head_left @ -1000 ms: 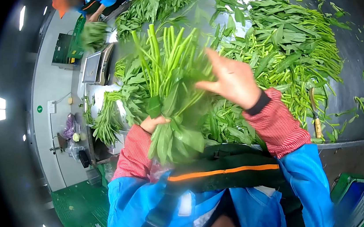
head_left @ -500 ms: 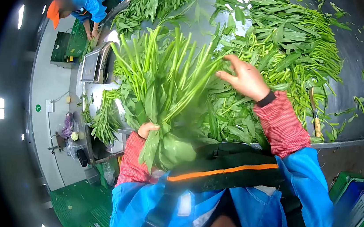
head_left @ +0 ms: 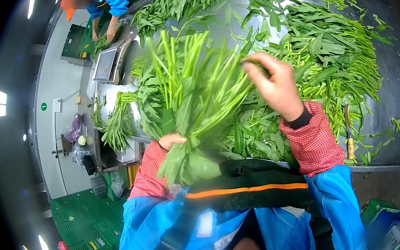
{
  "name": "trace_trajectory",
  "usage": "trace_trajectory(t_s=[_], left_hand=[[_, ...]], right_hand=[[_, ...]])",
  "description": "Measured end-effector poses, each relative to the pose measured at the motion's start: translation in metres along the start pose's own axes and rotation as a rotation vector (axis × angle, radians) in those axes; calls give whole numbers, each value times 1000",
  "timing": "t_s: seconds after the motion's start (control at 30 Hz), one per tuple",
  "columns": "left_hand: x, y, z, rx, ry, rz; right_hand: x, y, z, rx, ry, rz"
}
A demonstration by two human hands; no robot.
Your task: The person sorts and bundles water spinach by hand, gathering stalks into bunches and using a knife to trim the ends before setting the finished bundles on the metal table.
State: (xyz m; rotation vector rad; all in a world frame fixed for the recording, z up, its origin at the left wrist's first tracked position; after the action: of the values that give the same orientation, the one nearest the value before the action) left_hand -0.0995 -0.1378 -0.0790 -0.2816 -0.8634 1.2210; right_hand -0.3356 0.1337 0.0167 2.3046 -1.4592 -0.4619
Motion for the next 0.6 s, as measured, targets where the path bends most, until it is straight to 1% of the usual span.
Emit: trace_trajectory(t_s=[0.03, 0.07, 0.13, 0.17, 0.27, 0.3, 0.33, 0.4, 0.43, 0.47, 0.53, 0.57, 0.6], left_hand=[[4, 1, 0, -38, -19, -5], [8, 2, 1, -76, -38, -12], [17, 6, 2, -179, -86, -10], [20, 7, 1, -215, -70, 21], [4, 6, -11, -292, -17, 152], [-3, 3, -18, -316, -5, 205], [-1, 0, -18, -326, -2, 230], [2, -3, -14, -343, 8, 276], [3, 0, -8, -295, 132, 280], [4, 3, -1, -247, 258, 280], [7, 10, 7, -151, 399, 276], [9, 14, 8, -99, 412, 274], [11, 18, 10, -44, 424, 275]], right_hand=[[11, 0, -10, 113, 1, -76], [21, 3, -16, 234, -130, -241], [42, 5, -16, 385, -233, -557], [52, 2, -7, 226, -300, -515], [53, -1, 20, 173, 220, -308], [42, 6, 24, -22, 165, -146], [28, 4, 28, 387, 388, -183], [11, 4, 49, 579, 766, -86], [10, 5, 51, 580, 768, -95], [14, 2, 53, 624, 702, -109], [31, -1, 41, 712, 569, -128], [42, -4, 50, 707, 522, -225], [50, -5, 50, 664, 580, -227]])
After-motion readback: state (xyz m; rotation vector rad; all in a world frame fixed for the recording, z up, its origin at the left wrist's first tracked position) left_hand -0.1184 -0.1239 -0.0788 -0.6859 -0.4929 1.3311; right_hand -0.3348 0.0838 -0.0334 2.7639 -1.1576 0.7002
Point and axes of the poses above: each hand's wrist, its own y-axis towards the middle knuckle, its own x-axis out of the palm, z = x × y, the point moved 5 cm from there along y, towards the middle knuckle, and after that the axes turned 4 degrees about y, right-handed, at the moved point
